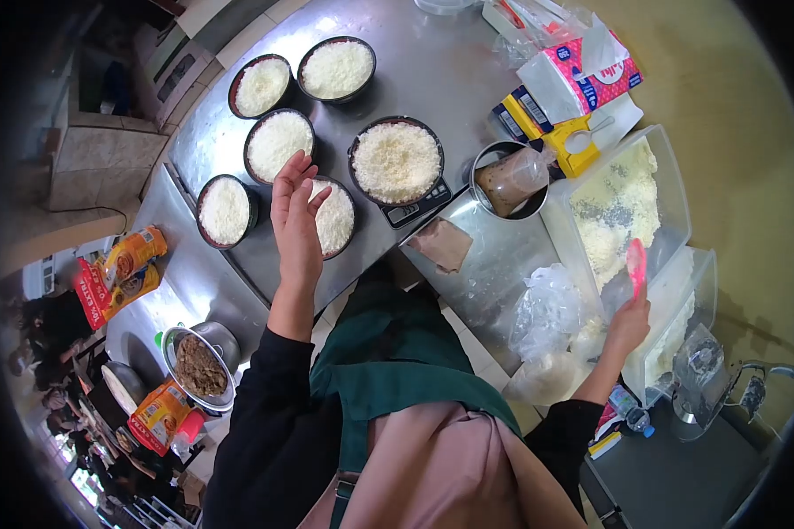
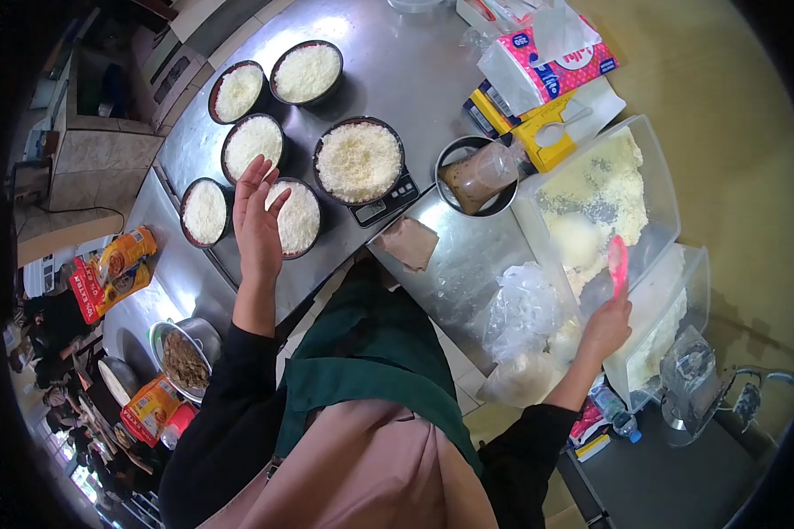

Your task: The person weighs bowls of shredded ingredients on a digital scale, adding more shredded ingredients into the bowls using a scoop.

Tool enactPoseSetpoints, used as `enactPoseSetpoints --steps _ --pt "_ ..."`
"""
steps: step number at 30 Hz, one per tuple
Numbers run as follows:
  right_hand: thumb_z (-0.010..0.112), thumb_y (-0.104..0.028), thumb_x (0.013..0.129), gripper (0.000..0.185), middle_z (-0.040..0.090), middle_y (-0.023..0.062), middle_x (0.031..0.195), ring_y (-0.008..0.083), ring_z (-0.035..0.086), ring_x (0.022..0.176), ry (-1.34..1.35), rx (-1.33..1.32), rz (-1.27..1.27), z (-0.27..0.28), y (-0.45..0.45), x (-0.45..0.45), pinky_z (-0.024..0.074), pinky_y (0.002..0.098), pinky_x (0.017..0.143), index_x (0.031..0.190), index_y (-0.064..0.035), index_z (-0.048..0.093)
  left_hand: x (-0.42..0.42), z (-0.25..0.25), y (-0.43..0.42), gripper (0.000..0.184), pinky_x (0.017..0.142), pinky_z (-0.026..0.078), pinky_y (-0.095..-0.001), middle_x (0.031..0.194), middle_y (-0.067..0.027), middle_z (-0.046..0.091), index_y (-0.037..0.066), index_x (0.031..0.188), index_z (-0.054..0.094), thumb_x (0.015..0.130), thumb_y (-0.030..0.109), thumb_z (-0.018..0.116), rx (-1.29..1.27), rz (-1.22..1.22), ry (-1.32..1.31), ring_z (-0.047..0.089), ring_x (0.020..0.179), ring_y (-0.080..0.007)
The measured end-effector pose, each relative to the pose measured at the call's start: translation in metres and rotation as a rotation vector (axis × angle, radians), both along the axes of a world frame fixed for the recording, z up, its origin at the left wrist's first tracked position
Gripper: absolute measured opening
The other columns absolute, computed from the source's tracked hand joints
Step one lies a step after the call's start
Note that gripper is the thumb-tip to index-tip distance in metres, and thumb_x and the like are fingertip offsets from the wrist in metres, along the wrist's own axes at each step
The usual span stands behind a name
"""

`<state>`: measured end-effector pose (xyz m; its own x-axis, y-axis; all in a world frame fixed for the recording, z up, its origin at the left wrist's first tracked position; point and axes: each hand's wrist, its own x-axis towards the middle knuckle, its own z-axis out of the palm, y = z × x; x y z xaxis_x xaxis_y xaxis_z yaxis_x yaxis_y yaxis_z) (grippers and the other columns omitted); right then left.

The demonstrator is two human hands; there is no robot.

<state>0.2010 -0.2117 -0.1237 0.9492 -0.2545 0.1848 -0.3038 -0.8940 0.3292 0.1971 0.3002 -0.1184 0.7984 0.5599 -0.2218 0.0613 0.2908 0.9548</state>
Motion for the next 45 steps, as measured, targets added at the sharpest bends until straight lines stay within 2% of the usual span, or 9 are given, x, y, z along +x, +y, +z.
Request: enactPoseSetpoints --steps 2,3,5,8,10,16,19,35,45 --pt "0.044 -0.013 0.090 0.038 0.054 0.0042 0.070 0.0138 0.050 0.059 -0.215 0.518 -0.078 -0.003 -0.018 -0.006 0.0378 0.0270 0.053 0.127 -0.0124 0.054 -0.003 -0.003 0.002 0.040 0.092 0.042 -0.0324 0.130 -0.0082 0.046 0.006 0.132 0.044 0.092 0.012 0.044 0.005 0.006 0.007 0.044 0.117 -0.0168" --pt "0.044 -0.013 0.090 0.038 0.054 0.0042 0.070 0.0138 0.050 0.059 -0.213 0.515 -0.076 0.002 -0.015 -0.005 0.0378 0.0270 0.053 0.127 -0.0124 0.054 -0.002 -0.005 0.003 0.040 0.092 0.042 -0.0324 0.130 -0.0080 0.046 0.006 0.131 0.044 0.091 0.011 0.043 0.008 0.009 0.000 0.044 0.117 -0.0166" --pt "0.046 -0.011 0.089 0.039 0.054 -0.0007 0.072 0.0077 0.046 0.059 -0.304 1.305 -0.223 0.024 0.001 0.002 0.0359 0.0223 0.054 0.127 -0.0075 0.054 -0.002 -0.007 0.002 0.040 0.092 0.042 -0.0325 0.130 -0.0079 0.046 0.006 0.131 0.044 0.091 0.011 0.043 -0.007 0.020 0.006 0.044 0.117 -0.0165" --pt "0.047 -0.014 0.090 0.039 0.049 -0.0070 0.073 -0.0005 0.035 0.058 -0.132 1.443 -0.208 0.068 0.100 0.018 0.0245 0.0151 0.050 0.127 -0.0016 0.052 -0.007 -0.009 0.004 0.041 0.093 0.041 -0.0335 0.131 -0.0092 0.045 0.006 0.132 0.043 0.091 0.013 0.044 -0.012 0.037 0.027 0.044 0.118 -0.0177" --pt "0.049 -0.011 0.090 0.038 0.051 -0.0060 0.074 0.0013 0.039 0.060 0.031 1.533 -0.064 0.066 0.142 0.023 0.0283 0.0158 0.052 0.126 -0.0030 0.053 -0.008 -0.010 0.005 0.042 0.094 0.040 -0.0344 0.133 -0.0106 0.045 0.006 0.132 0.043 0.091 0.014 0.044 -0.007 0.044 0.037 0.044 0.119 -0.0191" --pt "0.051 -0.012 0.086 0.036 0.063 0.0096 0.084 0.0225 0.061 0.070 0.115 1.051 0.643 0.019 0.273 0.050 0.0458 0.0315 0.066 0.122 -0.0096 0.058 -0.022 -0.015 0.013 0.042 0.094 0.040 -0.0339 0.132 -0.0090 0.045 0.006 0.132 0.042 0.091 0.014 0.044 0.011 0.039 0.030 0.043 0.120 -0.0192" --pt "0.052 -0.013 0.084 0.037 0.063 0.0138 0.087 0.0293 0.062 0.075 0.251 0.886 0.703 0.031 0.320 0.055 0.0449 0.0378 0.067 0.121 -0.0114 0.058 -0.027 -0.016 0.016 0.040 0.092 0.043 -0.0318 0.130 -0.0075 0.046 0.004 0.130 0.043 0.090 0.011 0.046 0.001 0.054 0.026 0.044 0.118 -0.0181" --pt "0.057 -0.016 0.081 0.041 0.062 0.0093 0.084 0.0256 0.060 0.072 0.203 0.325 0.736 0.022 0.317 0.081 0.0414 0.0386 0.063 0.122 -0.0133 0.057 -0.032 -0.029 0.022 0.040 0.094 0.041 -0.0321 0.133 -0.0075 0.045 0.006 0.131 0.043 0.091 0.009 0.042 -0.012 0.044 0.060 0.043 0.121 -0.0179" --pt "0.051 -0.015 0.084 0.034 0.064 0.0155 0.087 0.0331 0.062 0.079 0.302 0.776 0.641 -0.004 0.318 0.077 0.0470 0.0407 0.069 0.117 -0.0096 0.061 -0.037 -0.029 0.027 0.040 0.094 0.041 -0.0321 0.133 -0.0074 0.044 0.006 0.131 0.043 0.091 0.009 0.042 0.000 0.052 0.066 0.042 0.122 -0.0178"
